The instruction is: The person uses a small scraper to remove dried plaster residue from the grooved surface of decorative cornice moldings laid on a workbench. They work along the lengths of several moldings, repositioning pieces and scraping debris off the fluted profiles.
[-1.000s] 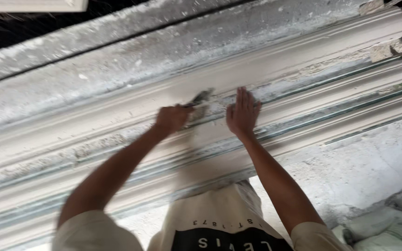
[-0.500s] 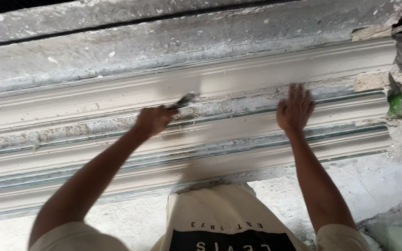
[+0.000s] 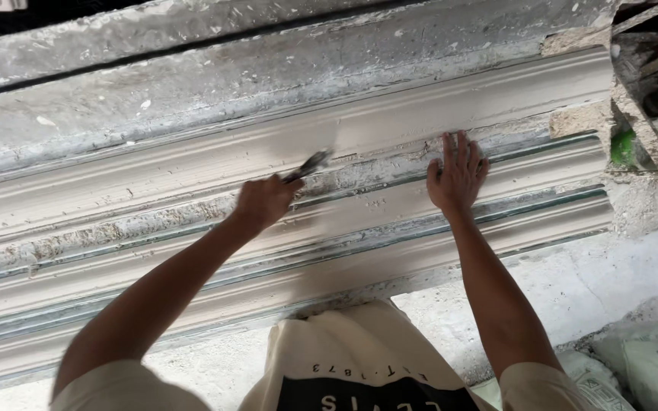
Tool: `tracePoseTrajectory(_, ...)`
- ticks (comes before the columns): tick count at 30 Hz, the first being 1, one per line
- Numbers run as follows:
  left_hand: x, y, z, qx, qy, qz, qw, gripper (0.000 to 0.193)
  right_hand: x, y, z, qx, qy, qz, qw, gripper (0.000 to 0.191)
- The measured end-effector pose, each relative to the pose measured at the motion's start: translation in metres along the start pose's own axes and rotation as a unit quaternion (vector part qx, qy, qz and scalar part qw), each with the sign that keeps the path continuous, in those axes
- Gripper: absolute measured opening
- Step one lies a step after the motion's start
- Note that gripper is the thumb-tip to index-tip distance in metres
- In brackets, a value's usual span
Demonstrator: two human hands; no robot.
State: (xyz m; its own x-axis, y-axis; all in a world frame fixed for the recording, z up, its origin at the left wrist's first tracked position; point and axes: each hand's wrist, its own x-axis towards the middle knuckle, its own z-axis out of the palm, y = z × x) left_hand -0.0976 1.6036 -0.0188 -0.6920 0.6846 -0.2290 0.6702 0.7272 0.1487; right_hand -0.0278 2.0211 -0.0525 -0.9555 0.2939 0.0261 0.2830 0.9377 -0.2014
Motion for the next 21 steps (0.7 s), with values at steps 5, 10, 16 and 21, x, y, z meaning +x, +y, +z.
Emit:
tracePoseTrajectory(5, 0.029, 0.026, -0.007, -0.082, -0.055, -0.025, 0.995, 0.031, -0.001, -0.002, -0.004, -0.003, 0.013, -0.003, 1.000, 0.063)
tracePoseTrajectory(10, 0.117, 0.110, -0.006, -0.079, 0.013, -0.003, 0.997, 0.030, -0.001, 0.000, -0.008, 0.008, 0.043, -0.011, 0.999, 0.062)
tracePoseTrajectory(16, 0.063, 0.069, -0.015, -0.069, -0.035, -0.040, 0.996, 0.036, -0.003, 0.001, -0.007, 0.021, 0.079, -0.016, 0.997, 0.061)
tracePoseTrajectory(21, 0.128, 0.127, -0.007, -0.088, 0.022, -0.026, 0.995, 0.032, -0.004, 0.004, -0.011, 0.047, 0.083, -0.017, 0.995, 0.058)
